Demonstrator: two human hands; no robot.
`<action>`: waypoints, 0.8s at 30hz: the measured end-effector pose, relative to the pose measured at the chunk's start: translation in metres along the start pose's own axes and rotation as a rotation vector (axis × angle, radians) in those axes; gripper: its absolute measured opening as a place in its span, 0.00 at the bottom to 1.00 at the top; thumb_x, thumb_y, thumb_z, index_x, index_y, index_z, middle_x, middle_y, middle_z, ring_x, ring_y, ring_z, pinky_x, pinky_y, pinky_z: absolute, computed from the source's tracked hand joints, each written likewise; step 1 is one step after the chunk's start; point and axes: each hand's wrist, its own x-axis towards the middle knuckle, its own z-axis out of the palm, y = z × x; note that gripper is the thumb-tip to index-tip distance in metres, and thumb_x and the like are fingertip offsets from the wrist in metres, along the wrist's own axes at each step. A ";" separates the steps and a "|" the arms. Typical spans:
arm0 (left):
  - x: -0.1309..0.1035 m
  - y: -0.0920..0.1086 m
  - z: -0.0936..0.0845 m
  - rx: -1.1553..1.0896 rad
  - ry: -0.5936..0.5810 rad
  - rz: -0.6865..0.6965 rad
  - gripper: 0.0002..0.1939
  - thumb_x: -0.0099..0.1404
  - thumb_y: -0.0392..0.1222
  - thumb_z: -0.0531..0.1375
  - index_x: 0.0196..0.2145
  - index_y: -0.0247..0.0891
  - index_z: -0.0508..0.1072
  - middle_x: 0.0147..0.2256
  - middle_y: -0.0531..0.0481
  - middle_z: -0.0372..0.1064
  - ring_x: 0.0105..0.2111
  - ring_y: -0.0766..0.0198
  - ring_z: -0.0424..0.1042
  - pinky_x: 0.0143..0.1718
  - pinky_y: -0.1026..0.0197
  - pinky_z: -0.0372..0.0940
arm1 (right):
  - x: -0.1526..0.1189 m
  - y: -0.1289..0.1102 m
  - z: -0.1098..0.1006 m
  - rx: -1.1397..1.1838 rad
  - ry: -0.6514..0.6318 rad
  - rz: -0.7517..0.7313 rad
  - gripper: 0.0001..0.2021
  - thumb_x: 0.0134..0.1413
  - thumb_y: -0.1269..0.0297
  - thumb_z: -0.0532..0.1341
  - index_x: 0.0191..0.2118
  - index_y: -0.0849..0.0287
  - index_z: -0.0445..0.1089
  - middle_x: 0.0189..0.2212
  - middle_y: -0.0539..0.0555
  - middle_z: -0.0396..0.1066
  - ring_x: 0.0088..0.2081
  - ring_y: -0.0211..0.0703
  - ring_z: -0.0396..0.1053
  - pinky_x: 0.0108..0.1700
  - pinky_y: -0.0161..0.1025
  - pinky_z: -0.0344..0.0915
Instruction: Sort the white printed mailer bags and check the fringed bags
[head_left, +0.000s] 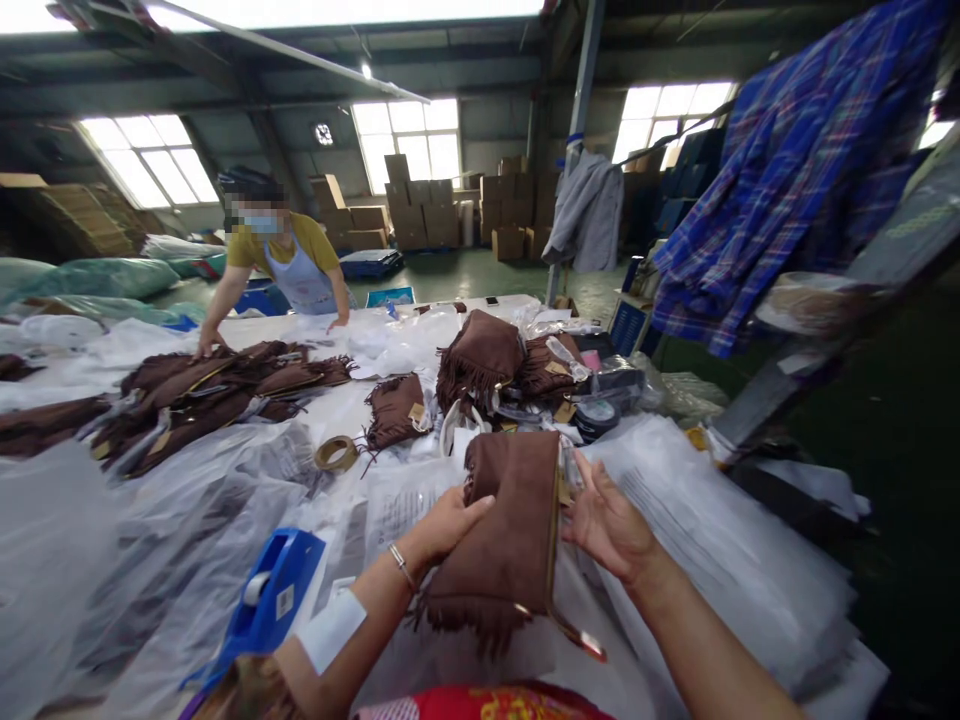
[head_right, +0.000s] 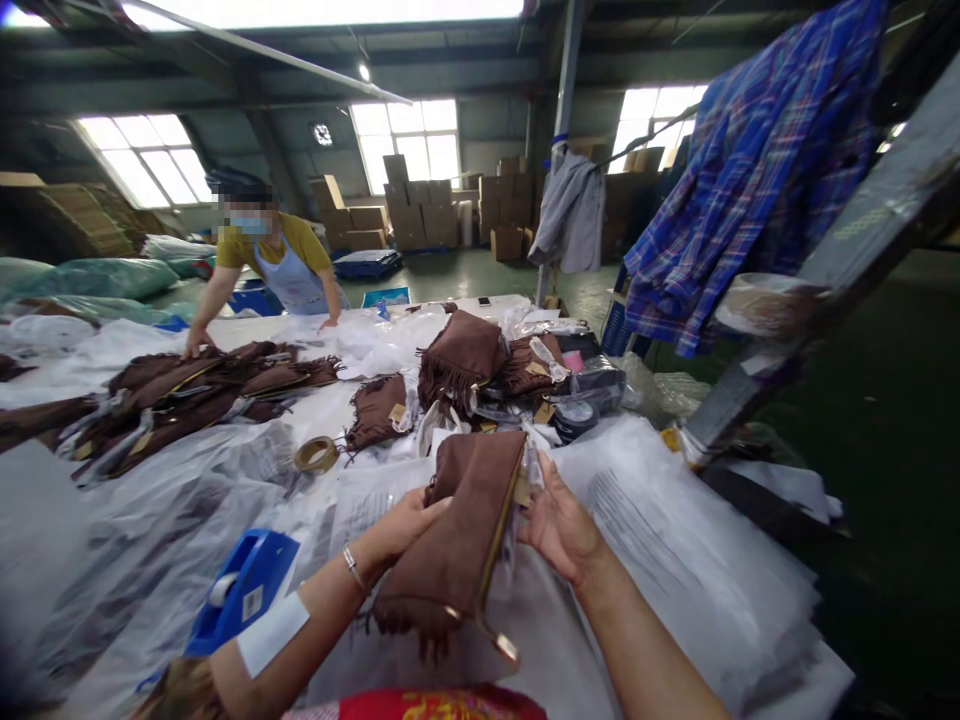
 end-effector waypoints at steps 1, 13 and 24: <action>0.005 0.003 0.001 0.067 0.008 0.037 0.24 0.61 0.54 0.66 0.49 0.34 0.77 0.44 0.43 0.78 0.45 0.49 0.75 0.52 0.49 0.67 | 0.003 0.002 -0.002 -0.006 0.029 -0.014 0.37 0.58 0.38 0.60 0.69 0.38 0.48 0.53 0.53 0.74 0.50 0.53 0.74 0.52 0.55 0.72; 0.011 -0.012 0.014 0.299 -0.077 0.127 0.25 0.69 0.53 0.58 0.57 0.37 0.72 0.55 0.40 0.73 0.55 0.49 0.71 0.59 0.49 0.64 | 0.028 0.017 -0.035 -0.191 0.250 -0.155 0.56 0.45 0.61 0.73 0.72 0.41 0.36 0.57 0.52 0.71 0.55 0.55 0.71 0.57 0.55 0.70; -0.001 -0.103 -0.084 0.879 0.500 0.299 0.16 0.68 0.51 0.57 0.46 0.42 0.77 0.44 0.41 0.77 0.45 0.53 0.78 0.50 0.54 0.73 | 0.123 -0.166 -0.068 -0.623 0.580 -0.481 0.52 0.42 0.62 0.72 0.72 0.47 0.46 0.54 0.56 0.73 0.50 0.57 0.75 0.50 0.53 0.75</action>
